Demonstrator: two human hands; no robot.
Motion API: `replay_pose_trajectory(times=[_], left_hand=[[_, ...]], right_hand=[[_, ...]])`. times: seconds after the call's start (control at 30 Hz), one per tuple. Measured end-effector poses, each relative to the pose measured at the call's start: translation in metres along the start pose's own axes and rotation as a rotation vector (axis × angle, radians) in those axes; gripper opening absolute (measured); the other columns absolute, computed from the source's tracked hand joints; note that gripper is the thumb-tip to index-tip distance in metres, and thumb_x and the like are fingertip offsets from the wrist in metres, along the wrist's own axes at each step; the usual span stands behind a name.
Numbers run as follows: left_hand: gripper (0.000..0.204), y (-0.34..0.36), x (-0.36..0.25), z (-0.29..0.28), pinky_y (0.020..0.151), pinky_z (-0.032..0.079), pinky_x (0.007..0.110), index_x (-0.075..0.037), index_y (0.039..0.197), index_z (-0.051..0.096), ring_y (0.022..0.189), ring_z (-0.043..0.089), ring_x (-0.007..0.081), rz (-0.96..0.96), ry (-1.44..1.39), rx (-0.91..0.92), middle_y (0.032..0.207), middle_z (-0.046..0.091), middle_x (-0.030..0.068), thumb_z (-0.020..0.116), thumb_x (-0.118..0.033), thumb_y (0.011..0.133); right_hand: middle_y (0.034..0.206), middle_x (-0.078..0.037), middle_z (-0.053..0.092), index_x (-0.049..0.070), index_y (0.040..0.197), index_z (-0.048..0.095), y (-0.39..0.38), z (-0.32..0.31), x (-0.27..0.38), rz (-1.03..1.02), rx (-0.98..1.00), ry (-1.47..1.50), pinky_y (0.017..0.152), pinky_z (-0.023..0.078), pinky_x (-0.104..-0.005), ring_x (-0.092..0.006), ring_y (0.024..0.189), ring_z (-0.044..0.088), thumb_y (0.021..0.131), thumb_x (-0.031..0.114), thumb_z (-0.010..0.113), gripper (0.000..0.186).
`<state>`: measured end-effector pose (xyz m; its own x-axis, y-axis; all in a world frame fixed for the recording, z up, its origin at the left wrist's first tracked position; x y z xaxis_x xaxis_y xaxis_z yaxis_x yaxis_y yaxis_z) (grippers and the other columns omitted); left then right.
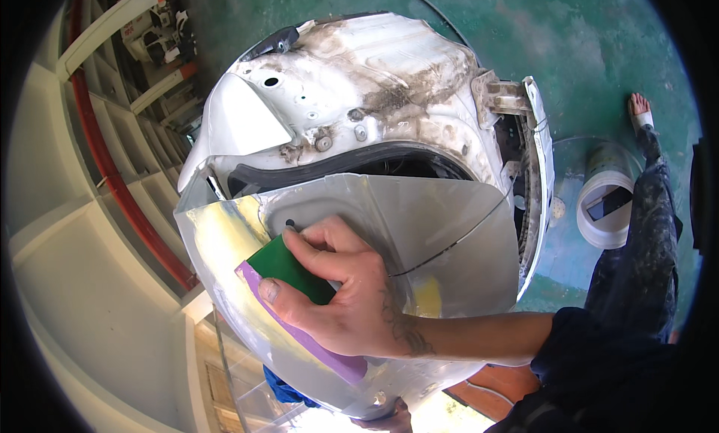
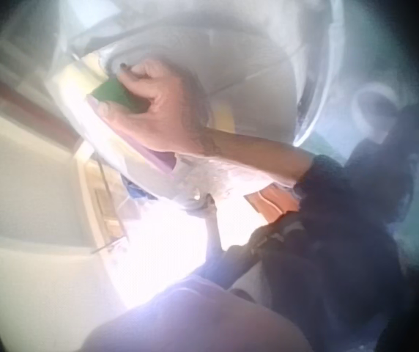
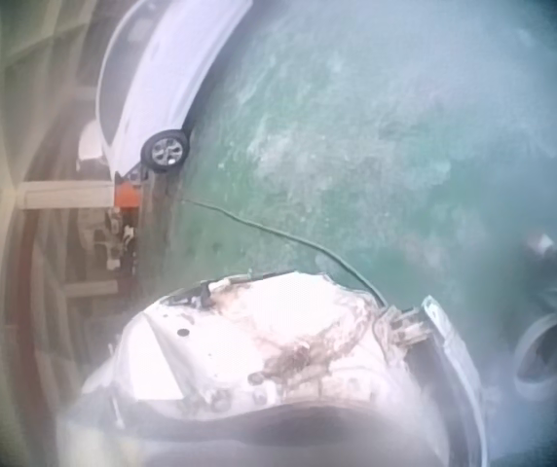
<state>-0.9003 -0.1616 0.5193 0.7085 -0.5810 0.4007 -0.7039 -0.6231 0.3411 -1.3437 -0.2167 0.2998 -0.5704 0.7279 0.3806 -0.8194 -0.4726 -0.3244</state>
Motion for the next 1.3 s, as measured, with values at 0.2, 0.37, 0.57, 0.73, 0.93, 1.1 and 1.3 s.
replay_pose_trajectory(times=[0.2, 0.37, 0.57, 0.73, 0.93, 1.1, 1.3], left_hand=[[0.118, -0.008, 0.001, 0.005, 0.111, 0.037, 0.067, 0.002, 0.161, 0.027, 0.141, 0.039, 0.0539, -0.044, 0.008, -0.011, 0.155, 0.034, 0.0349, 0.08, -0.066, 0.081], [0.116, 0.001, 0.001, 0.001, 0.113, 0.035, 0.068, 0.001, 0.161, 0.029, 0.143, 0.037, 0.0544, -0.02, 0.011, -0.002, 0.157, 0.034, 0.0352, 0.08, -0.066, 0.081], [0.115, -0.008, -0.009, 0.005, 0.114, 0.033, 0.068, 0.0, 0.161, 0.031, 0.145, 0.034, 0.0551, -0.059, 0.011, -0.013, 0.158, 0.033, 0.0354, 0.08, -0.066, 0.081], [0.114, -0.008, -0.01, 0.018, 0.116, 0.032, 0.069, 0.0, 0.161, 0.032, 0.147, 0.032, 0.0556, -0.081, -0.006, -0.004, 0.159, 0.033, 0.0357, 0.079, -0.065, 0.081], [0.112, 0.012, -0.036, 0.011, 0.118, 0.03, 0.069, -0.001, 0.161, 0.034, 0.149, 0.03, 0.0563, -0.118, 0.059, 0.052, 0.16, 0.032, 0.0359, 0.079, -0.065, 0.081], [0.106, 0.151, -0.064, -0.008, 0.121, 0.026, 0.066, -0.001, 0.163, 0.03, 0.153, 0.028, 0.0528, 0.17, -0.011, -0.032, 0.164, 0.029, 0.0335, 0.068, -0.068, 0.09], [0.062, 0.304, -0.111, 0.051, 0.121, 0.035, 0.05, 0.0, 0.147, 0.058, 0.143, 0.05, 0.0425, 0.259, -0.5, 0.226, 0.153, 0.054, 0.0266, 0.065, -0.039, 0.1]], right_hand=[[0.109, -0.015, 0.06, -0.015, 0.124, 0.068, -0.035, -0.005, -0.009, -0.046, -0.02, -0.029, 0.08, 0.056, -0.0314, -0.0216, 0.095, 0.067, 0.087, 0.022, 0.085, 0.055], [0.109, -0.015, 0.06, -0.015, 0.124, 0.068, 0.004, 0.001, 0.005, -0.128, -0.059, -0.026, 0.081, 0.055, -0.0315, -0.0208, 0.096, 0.066, 0.084, 0.02, 0.086, 0.057], [0.111, -0.015, 0.061, -0.017, 0.126, 0.066, -0.027, 0.003, -0.004, -0.094, 0.003, -0.011, 0.081, 0.055, -0.0331, -0.0222, 0.095, 0.066, 0.086, 0.02, 0.085, 0.057], [0.113, -0.012, 0.061, -0.012, 0.136, 0.063, 0.019, -0.011, 0.024, -0.082, -0.138, -0.134, 0.085, 0.051, -0.0278, -0.0172, 0.098, 0.062, 0.092, 0.022, 0.082, 0.059], [0.115, -0.014, 0.053, 0.0, 0.136, 0.046, 0.029, -0.021, 0.034, -0.089, -0.25, -0.609, 0.093, 0.048, -0.04, -0.0251, 0.106, 0.056, 0.09, 0.021, 0.082, 0.063], [0.119, -0.022, 0.049, -0.003, 0.129, 0.049, 0.032, 0.004, 0.029, -0.319, -0.209, -0.895, 0.096, 0.045, -0.0509, -0.0414, 0.114, 0.051, 0.087, 0.021, 0.083, 0.059], [0.116, -0.022, 0.053, -0.005, 0.121, 0.051, 0.045, 0.02, 0.037, -0.417, -0.224, -0.933, 0.099, 0.044, -0.0492, -0.04, 0.113, 0.054, 0.088, 0.02, 0.082, 0.051]])
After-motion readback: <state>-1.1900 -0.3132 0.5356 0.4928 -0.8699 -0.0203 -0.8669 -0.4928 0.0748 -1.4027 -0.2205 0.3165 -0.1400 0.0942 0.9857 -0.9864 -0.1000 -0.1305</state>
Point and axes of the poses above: each hand's wrist, its own y-axis towards the middle knuckle, its own z-axis out of the palm, x = y × z, the point moved 8 cm from there along y, towards the middle knuckle
